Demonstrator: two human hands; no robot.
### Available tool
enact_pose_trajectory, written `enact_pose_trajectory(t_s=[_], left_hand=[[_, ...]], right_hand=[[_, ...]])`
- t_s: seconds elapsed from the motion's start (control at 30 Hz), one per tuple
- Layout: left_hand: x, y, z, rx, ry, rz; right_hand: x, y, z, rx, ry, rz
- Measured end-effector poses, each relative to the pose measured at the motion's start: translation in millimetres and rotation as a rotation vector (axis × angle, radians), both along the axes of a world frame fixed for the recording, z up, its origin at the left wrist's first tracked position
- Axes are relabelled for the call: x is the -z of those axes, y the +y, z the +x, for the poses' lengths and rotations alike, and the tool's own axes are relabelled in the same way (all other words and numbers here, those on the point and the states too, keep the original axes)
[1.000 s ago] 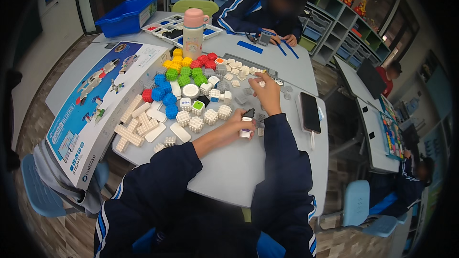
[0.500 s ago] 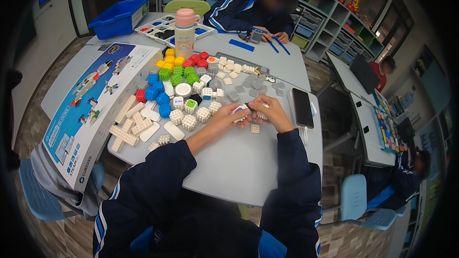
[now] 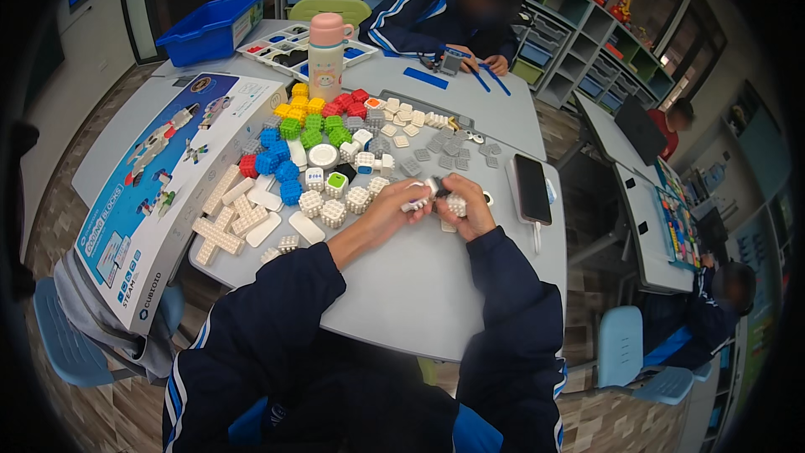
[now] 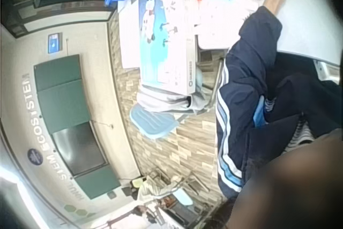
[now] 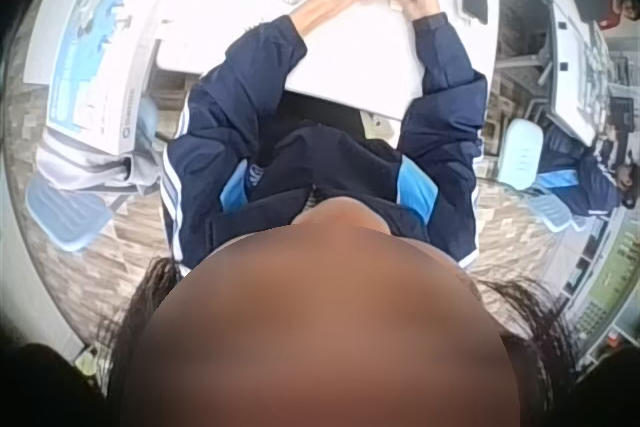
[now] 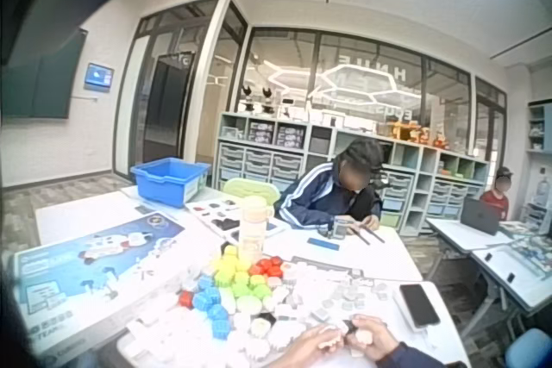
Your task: The person assembles a structure using colorful interlocking plastic blocks at a table. They pick up blocks, connect them, and occasionally disassemble parts to rearrange them. The person handles white, blue, yellow, green, and red blocks throughout the clip.
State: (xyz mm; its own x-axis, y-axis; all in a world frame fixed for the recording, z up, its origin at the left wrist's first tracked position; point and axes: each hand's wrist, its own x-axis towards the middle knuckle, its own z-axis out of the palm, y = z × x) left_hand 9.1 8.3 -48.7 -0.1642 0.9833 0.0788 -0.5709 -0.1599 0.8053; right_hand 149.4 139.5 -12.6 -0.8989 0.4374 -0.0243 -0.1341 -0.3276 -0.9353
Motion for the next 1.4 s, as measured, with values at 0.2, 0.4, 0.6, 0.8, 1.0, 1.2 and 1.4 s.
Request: enact_pose_trajectory(t_s=[0.2, 0.4, 0.6, 0.8, 1.0, 1.2, 1.4], left_hand=[[-5, -1, 0, -0.014, -0.079, 0.052], [-9, -5, 7, -0.038, 0.03, -0.003], [-8, -6, 6, -0.099, 0.115, -0.086], [-5, -7, 6, -0.11, 0.094, -0.061], [-6, -7, 6, -0.077, 0.073, -0.055], [-9, -8, 9, -0.032, -0.017, -0.072], [-4, -2, 10, 0.034, 0.158, -0.155]], right_hand=[[-7, 3, 0, -0.011, 0.018, -0.103], [-18, -2, 6, 0.047, -0.075, 0.34], [-16, -2, 9, -0.018, -0.14, 0.34], [0, 1, 4, 0.018, -0.067, 0.243], [0, 14, 8, -0.057, 0.153, -0.265], [-14, 19, 18, 0.003, -0.028, 0.258], [-31, 0, 6, 0.17, -0.195, 0.45]])
